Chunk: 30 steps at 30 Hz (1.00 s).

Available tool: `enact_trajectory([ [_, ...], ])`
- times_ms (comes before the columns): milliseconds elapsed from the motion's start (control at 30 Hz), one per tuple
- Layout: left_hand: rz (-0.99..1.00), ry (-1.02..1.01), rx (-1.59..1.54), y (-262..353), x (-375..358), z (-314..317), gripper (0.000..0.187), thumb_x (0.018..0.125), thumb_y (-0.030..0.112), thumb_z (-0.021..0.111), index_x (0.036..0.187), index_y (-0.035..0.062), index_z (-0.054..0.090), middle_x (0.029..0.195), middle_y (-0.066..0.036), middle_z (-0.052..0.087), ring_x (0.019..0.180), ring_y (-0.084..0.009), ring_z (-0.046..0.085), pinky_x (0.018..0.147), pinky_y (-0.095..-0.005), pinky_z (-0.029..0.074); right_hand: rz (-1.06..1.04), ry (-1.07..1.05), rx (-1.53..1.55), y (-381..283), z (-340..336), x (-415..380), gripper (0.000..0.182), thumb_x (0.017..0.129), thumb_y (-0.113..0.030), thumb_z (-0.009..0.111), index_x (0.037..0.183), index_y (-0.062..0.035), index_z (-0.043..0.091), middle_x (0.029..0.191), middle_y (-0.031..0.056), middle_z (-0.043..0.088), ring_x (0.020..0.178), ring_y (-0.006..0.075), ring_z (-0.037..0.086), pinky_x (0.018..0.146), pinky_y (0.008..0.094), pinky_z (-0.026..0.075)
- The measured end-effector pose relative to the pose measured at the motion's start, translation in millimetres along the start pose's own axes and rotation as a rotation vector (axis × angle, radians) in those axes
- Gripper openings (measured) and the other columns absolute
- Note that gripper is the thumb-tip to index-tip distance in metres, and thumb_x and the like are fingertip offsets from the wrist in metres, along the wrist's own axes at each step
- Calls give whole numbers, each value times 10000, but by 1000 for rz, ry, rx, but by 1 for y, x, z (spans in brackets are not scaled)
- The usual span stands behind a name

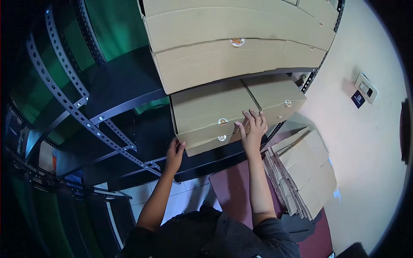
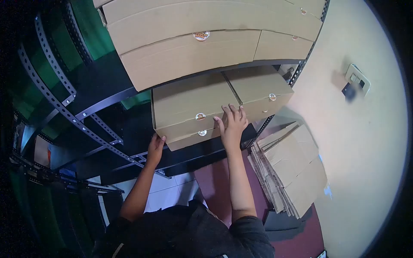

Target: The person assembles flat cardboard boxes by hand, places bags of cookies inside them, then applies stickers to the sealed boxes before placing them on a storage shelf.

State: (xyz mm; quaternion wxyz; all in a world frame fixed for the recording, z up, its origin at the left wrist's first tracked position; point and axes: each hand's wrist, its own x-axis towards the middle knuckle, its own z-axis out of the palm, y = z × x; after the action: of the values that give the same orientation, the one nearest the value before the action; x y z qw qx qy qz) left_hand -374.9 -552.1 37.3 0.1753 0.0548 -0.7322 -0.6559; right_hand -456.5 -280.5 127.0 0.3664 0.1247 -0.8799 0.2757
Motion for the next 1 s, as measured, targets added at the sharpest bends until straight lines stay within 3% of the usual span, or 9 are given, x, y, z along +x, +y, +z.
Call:
enact_trajectory([
  [267, 38, -12, 7, 2, -2, 3, 481, 930, 331, 530, 1258, -10, 444, 1206, -184, 545, 1125, -256, 529, 966, -341, 390, 12, -8, -3, -2, -2, 0, 443, 794, -300, 676, 1192, -162, 541, 1266, 72, 489, 1285, 348, 305, 1010, 493, 235],
  [367, -10, -88, 49, 0, -3, 3, 538, 942, 352, 495, 1320, -11, 373, 1312, -227, 442, 1227, -302, 439, 1022, -370, 329, -10, -44, 16, -1, -4, -1, 535, 771, -289, 702, 1248, -155, 501, 1307, 129, 433, 1288, 382, 287, 1026, 503, 240],
  [400, 73, -4, 186, 3, -7, 6, 571, 940, 347, 489, 1355, -5, 316, 1377, -243, 333, 1287, -337, 332, 1055, -404, 260, -10, -38, 13, -3, -8, 0, 535, 771, -289, 702, 1248, -155, 501, 1307, 129, 433, 1288, 382, 287, 1026, 503, 240],
  [500, 208, 205, 421, 34, -25, 27, 642, 932, 332, 487, 1410, 9, 204, 1468, -250, 121, 1365, -394, 110, 1095, -468, 122, 63, -36, 53, -4, -30, -12, 743, 702, -280, 767, 1338, -138, 410, 1379, 280, 250, 1279, 459, 251, 1061, 517, 216],
  [567, 267, 321, 536, 54, -40, 39, 707, 902, 293, 516, 1432, 22, 135, 1489, -259, -40, 1370, -446, -50, 1085, -551, 32, 142, 15, -31, 17, -57, -31, 736, 709, -272, 760, 1339, -128, 407, 1383, 291, 238, 1283, 460, 241, 1060, 518, 211],
  [700, 509, 70, 569, 57, -71, 77, 695, 874, 181, 524, 1441, 46, 146, 1471, -294, -60, 1360, -473, -38, 1071, -579, 24, 347, 89, -328, 88, -126, -105, 672, 747, -248, 717, 1326, -95, 411, 1383, 315, 234, 1287, 462, 225, 1049, 518, 208],
  [800, 616, -207, 539, 55, -91, 121, 651, 869, 258, 556, 1408, 44, 260, 1459, -314, -25, 1328, -531, -22, 1045, -627, 52, 488, 107, -529, 121, -183, -160, 625, 769, -255, 690, 1310, -89, 425, 1371, 302, 266, 1281, 453, 240, 1039, 518, 222],
  [933, 592, -572, 504, 70, -109, 178, 574, 881, 261, 531, 1400, 125, 326, 1458, -311, 25, 1317, -543, 12, 1034, -648, 68, 809, 162, -813, 148, -252, -232, 582, 800, -284, 655, 1300, -83, 437, 1344, 280, 322, 1265, 439, 271, 1023, 515, 249],
  [1000, 605, -656, 486, 72, -105, 207, 541, 892, 244, 511, 1398, 162, 338, 1471, -274, 68, 1333, -510, 35, 1045, -633, 86, 966, 222, -854, 168, -274, -269, 676, 788, -366, 664, 1336, -77, 393, 1322, 281, 349, 1257, 423, 295, 1010, 513, 273],
])
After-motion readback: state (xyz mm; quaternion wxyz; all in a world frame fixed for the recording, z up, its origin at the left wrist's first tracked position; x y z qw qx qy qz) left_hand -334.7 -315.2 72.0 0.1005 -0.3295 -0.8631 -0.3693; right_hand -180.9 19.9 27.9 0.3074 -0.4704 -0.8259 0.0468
